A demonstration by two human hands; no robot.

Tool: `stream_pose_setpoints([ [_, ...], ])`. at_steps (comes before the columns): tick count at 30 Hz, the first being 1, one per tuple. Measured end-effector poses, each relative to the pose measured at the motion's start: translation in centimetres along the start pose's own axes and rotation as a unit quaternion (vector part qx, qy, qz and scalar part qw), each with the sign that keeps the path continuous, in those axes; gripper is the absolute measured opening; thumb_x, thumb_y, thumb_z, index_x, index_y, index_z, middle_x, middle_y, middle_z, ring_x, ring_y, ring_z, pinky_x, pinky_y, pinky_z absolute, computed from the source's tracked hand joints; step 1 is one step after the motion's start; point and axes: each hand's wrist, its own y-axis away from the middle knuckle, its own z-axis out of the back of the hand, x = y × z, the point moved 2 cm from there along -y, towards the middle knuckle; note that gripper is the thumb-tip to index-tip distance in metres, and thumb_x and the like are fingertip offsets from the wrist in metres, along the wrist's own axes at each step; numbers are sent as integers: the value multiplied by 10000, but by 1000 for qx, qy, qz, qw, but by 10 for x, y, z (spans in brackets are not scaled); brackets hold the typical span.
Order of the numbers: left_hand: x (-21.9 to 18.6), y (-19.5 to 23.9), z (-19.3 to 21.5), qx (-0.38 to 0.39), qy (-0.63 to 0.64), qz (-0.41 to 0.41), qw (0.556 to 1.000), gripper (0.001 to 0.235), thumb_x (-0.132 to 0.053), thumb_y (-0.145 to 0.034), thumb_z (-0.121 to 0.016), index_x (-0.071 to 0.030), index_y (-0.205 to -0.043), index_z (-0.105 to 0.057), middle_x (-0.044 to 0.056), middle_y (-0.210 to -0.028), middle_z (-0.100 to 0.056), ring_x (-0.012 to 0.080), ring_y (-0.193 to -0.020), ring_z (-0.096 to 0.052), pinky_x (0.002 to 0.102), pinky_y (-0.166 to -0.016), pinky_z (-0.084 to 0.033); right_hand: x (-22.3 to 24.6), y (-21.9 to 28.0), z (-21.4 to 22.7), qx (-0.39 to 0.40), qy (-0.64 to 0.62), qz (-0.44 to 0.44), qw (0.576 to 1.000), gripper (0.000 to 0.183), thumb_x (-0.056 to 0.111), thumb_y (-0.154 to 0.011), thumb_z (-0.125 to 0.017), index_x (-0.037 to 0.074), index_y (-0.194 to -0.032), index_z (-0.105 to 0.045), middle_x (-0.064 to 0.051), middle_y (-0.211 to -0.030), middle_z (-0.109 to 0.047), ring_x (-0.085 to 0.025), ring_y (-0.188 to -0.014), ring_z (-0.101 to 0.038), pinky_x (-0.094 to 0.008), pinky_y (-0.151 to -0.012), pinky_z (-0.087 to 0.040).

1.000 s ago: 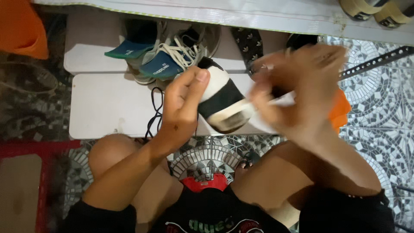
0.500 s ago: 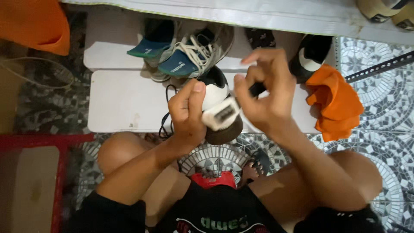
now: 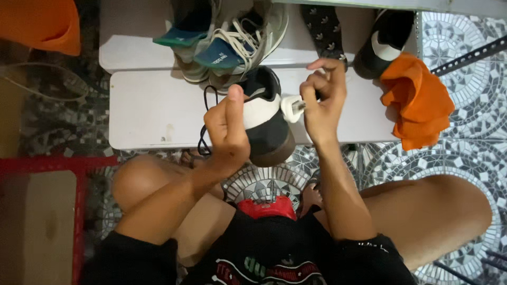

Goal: The person scrubs a black and white sneaker with a brush, focusing on the upper and side panels. They hold the shoe in their left hand and scrub with their right hand, rotating the shoe to access different areas.

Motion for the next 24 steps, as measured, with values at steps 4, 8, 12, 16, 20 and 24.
stream_pose_setpoints([
  [4,-4,0,1,-25,-22,-32,999,542,-192,-1129,-436,-79,-633,-622,81,-471,-502,82,-471,-457,278,-474,-336,7,1,2,-43,-27,-43,998,269,-58,-913,-556,25,-1165,-513,26,-569,-395,-93,-590,-354,-233,-694,-377],
  [8,-15,3,1,-39,-42,-16,998,555,-206,-1137,-418,-94,-643,-645,46,-480,-499,77,-479,-450,260,-491,-354,60,1,-9,-21,-58,-6,998,264,59,-968,-634,8,-1193,-504,-12,-562,-426,-127,-584,-358,-244,-649,-375],
  [12,-22,3,3,-33,-48,-18,998,518,-212,-1122,-442,-73,-656,-623,37,-515,-493,107,-519,-434,292,-499,-357,59,0,-24,4,-46,16,999,251,24,-932,-658,10,-1153,-539,-26,-510,-488,-165,-517,-423,-269,-597,-391],
  [16,-6,6,7,-36,-58,-18,998,551,-178,-1127,-430,-71,-627,-637,81,-483,-492,137,-469,-437,298,-492,-360,15,-4,-19,12,-100,10,995,290,8,-942,-647,2,-1192,-500,-9,-562,-478,-140,-623,-393,-247,-688,-397],
  [20,7,8,10,-47,-52,-24,997,559,-178,-1119,-442,-66,-607,-639,62,-473,-493,106,-447,-401,309,-460,-322,5,-5,-11,-32,-69,14,997,238,35,-977,-645,2,-1160,-496,-30,-570,-476,-137,-611,-379,-258,-641,-369],
  [24,1,8,5,-26,-39,-22,999,566,-183,-1121,-418,-40,-629,-657,79,-471,-502,107,-446,-401,302,-440,-298,47,1,-9,-63,-13,21,998,134,96,-982,-663,47,-890,-578,-52,-716,-531,-147,-565,-404,-290,-603,-381],
])
